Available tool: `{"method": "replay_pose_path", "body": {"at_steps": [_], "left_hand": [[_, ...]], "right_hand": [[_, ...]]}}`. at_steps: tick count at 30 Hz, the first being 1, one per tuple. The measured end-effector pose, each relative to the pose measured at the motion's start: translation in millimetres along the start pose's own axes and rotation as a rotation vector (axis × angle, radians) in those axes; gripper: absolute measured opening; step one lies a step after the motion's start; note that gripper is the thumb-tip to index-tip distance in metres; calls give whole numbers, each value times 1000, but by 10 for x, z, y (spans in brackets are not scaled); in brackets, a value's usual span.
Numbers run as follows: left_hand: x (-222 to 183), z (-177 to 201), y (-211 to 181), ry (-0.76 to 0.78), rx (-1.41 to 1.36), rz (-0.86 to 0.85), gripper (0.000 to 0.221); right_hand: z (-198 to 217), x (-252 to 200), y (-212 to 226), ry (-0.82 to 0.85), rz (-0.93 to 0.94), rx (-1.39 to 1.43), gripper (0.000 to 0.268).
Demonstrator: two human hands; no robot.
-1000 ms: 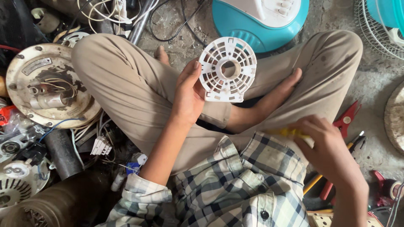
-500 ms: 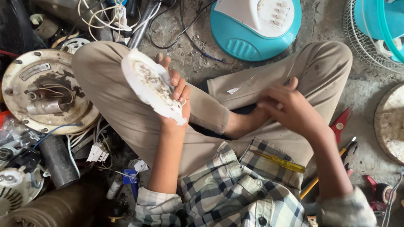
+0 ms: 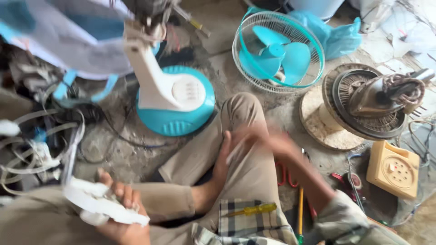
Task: The person sits on the floor and uses a screwdriver to remove a plastic cover from a fan motor. They then use scissors to trim a piece of white plastic and manipulate the fan motor's internal wiring with their hands.
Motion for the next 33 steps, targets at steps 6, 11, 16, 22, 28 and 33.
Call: {"method": "replay_pose_path", "body": {"at_steps": [6, 11, 16, 22, 28, 33], "left_hand": [[3, 131, -54, -55, 207, -95, 46], [-42, 101, -22, -431, 493, -131, 46], [10, -273, 255, -336, 813, -120, 52], [-5, -229, 366, -421, 882, 61, 22], [31, -146, 581, -320, 800, 252, 19], [123, 83, 462, -381, 821, 104, 23]], "right_hand": [[1211, -338, 218, -532, 278, 1038, 43], [202, -347, 291, -449, 8, 598, 50], [-718, -217, 517, -28, -1, 504, 53], [-1231, 28, 730, 157, 163, 169, 73], [-1535, 253, 186, 33, 28, 187, 63], [-1545, 251, 111, 130, 103, -103, 72]]}}
Point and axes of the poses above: each hand's wrist, its own x-axis towards the middle knuckle, its own z-axis out of the back of the hand, y = z × x, the point moved 8 cm from there along x, towards the middle knuckle, and after that the axes turned 1 degree about -x, right-handed, at the moved point
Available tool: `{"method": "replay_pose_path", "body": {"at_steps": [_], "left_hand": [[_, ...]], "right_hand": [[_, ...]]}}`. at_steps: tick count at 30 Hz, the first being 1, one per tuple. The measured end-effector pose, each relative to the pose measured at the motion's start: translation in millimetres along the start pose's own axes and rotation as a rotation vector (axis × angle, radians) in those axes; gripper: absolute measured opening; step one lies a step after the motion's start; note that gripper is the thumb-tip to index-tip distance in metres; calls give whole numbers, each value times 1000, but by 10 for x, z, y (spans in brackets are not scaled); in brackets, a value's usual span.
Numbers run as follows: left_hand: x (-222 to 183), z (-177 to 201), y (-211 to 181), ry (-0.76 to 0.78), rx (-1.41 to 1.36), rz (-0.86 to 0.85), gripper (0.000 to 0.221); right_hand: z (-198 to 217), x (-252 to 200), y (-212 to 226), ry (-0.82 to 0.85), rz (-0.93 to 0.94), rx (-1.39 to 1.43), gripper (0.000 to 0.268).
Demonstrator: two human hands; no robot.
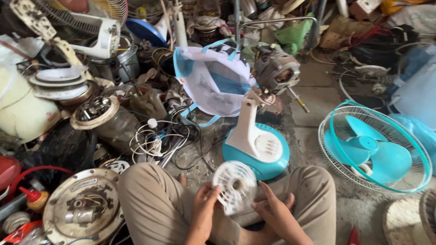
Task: The person sits on the floor and uses a screwdriver to remove a plastic cover from a fan motor. They then use scissors to trim a piece of white plastic and manipulate the fan motor's internal wiring with their hands.
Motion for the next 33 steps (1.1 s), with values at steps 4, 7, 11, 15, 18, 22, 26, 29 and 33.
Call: {"method": "replay_pose_path", "body": {"at_steps": [4, 7, 11, 15, 18, 22, 26, 29, 33], "left_hand": [[345, 262, 54, -111, 47, -5, 37], [790, 340, 68, -189, 308, -63, 50], [852, 516, 70, -443, 585, -38, 69], [744, 523, -36, -441, 516, -198, 63], [798, 472, -18, -392, 407, -183, 60], [744, 422, -28, -388, 462, -140, 52], [771, 392, -54, -349, 412, -214, 43], [798, 413, -22, -330, 378, -208, 38], [793, 423, -16, -322, 328, -212, 35]], "right_hand": [[466, -34, 297, -297, 268, -125, 59], [1062, 180, 541, -500, 140, -94, 44], [1912, 441, 1449, -840, 312, -268, 43], [2247, 700, 1895, -911, 283, -480, 33], [2298, 701, 1967, -893, 377, -497, 19], [2276, 768, 1943, -857, 432, -568, 21], [2217, 923, 1695, -856, 510, -554, 28], [2223, 1314, 1137, -771, 335, 99, 42], [2077, 1473, 850, -592, 59, 574, 52]]}}
Point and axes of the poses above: each hand's wrist, its own x-axis towards the middle knuckle, its own z-axis out of the back of the hand, y = z × x, the point moved 8 cm from there along x, towards the middle knuckle, and after that the axes turned 1 degree about -x, right-handed, at the moved point
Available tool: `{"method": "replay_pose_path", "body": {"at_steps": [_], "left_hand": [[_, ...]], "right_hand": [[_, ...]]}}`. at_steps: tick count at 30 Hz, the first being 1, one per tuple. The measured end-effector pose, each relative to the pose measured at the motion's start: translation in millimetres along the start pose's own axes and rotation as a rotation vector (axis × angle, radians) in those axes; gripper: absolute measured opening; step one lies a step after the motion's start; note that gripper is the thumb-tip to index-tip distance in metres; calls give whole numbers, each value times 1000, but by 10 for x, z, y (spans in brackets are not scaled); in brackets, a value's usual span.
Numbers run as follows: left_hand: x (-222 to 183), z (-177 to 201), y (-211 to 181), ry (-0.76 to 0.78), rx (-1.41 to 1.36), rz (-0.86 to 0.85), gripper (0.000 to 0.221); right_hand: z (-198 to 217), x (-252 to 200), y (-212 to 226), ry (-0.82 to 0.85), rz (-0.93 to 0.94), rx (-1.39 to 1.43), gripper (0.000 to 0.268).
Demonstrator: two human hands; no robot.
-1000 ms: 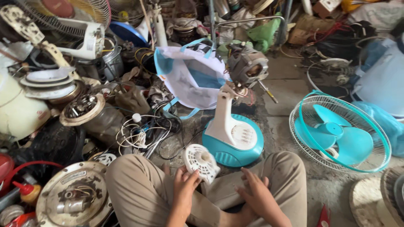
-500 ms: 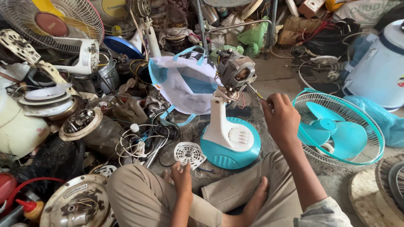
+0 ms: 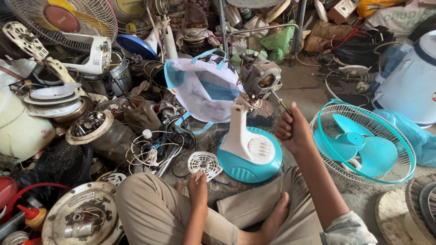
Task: The person sits on the floor and uses a screwdriver to remove a plastic cover from a fan motor. They then use scissors to trim a piece of white plastic and manipulate the fan motor's internal wiring with their hands.
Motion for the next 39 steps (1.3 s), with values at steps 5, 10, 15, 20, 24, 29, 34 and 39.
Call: {"method": "replay_pose_path", "body": {"at_steps": [5, 10, 15, 20, 24, 29, 34, 39], "left_hand": [[-27, -24, -59, 20, 21, -13, 33], [-91, -42, -127, 3, 72, 71, 35], [-126, -44, -189, 7, 83, 63, 35], [-130, -56, -180, 12, 84, 71, 35], [-138, -59, -188, 17, 114, 82, 36], [-123, -57, -173, 25, 89, 65, 34], [-106, -63, -157, 23, 83, 6, 30], [-111, -434, -494, 136, -39, 0, 28]], "right_hand": [[-7, -285, 526, -77, 503, -415, 63], [15, -34, 80, 95, 184, -211, 64], [-235, -158, -101, 522, -332, 400, 86], [-11, -315, 554, -37, 428, -315, 34], [-21, -354, 492, -123, 670, -504, 47], [-306, -59, -294, 603, -303, 702, 69], [-114, 7, -596, 157, -366, 424, 57], [-266, 42, -488, 85, -84, 146, 30]]}}
Point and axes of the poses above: each hand's wrist, its own x-axis towards the middle knuckle, its own z-axis out of the back of the hand, y = z × x, the point moved 8 cm from there along x, towards the middle knuckle, and after that the axes turned 1 degree about -x, right-handed, at the moved point
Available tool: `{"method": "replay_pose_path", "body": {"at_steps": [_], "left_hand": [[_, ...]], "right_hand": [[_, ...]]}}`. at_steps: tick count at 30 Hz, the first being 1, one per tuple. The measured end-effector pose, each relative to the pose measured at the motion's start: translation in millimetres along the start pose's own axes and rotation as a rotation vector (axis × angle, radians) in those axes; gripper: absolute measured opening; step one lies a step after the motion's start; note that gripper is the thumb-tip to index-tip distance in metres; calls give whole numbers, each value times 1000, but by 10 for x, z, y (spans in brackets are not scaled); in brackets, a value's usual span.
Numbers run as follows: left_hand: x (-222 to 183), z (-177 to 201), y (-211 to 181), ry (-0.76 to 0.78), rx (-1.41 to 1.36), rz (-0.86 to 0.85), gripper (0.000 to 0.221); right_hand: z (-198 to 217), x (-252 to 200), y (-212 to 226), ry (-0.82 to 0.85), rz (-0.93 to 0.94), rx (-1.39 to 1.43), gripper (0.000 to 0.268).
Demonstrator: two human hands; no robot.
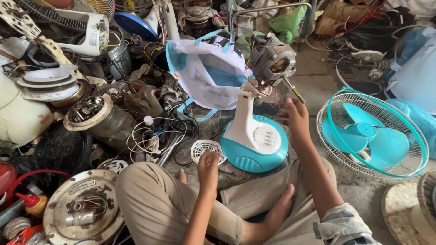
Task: The person sits on the floor and uses a screwdriver to remove a plastic cover from a fan motor. They then use scissors to trim a piece of white plastic and manipulate the fan motor's internal wiring with their hands.
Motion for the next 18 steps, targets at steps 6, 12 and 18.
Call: {"method": "replay_pose_path", "body": {"at_steps": [6, 12, 18], "left_hand": [[355, -949, -977, 212, 17, -419, 22], [1007, -1334, -1045, 260, -147, -349, 20], [1824, -1712, -1091, 333, -174, -463, 35]], "right_hand": [[-194, 522, -155, 52, 69, 64, 25], [-238, 1188, -333, 57, -39, 50, 28], [-1161, 1581, -490, 435, -168, -123, 37]]}}
Point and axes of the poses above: each hand's wrist, its own x-axis towards the middle knuckle, its own z-axis out of the back of the hand, y = z × x, the point moved 8 cm from there along x, towards the middle knuckle, and after that the axes turned 1 degree about -x, right-handed, at the moved point
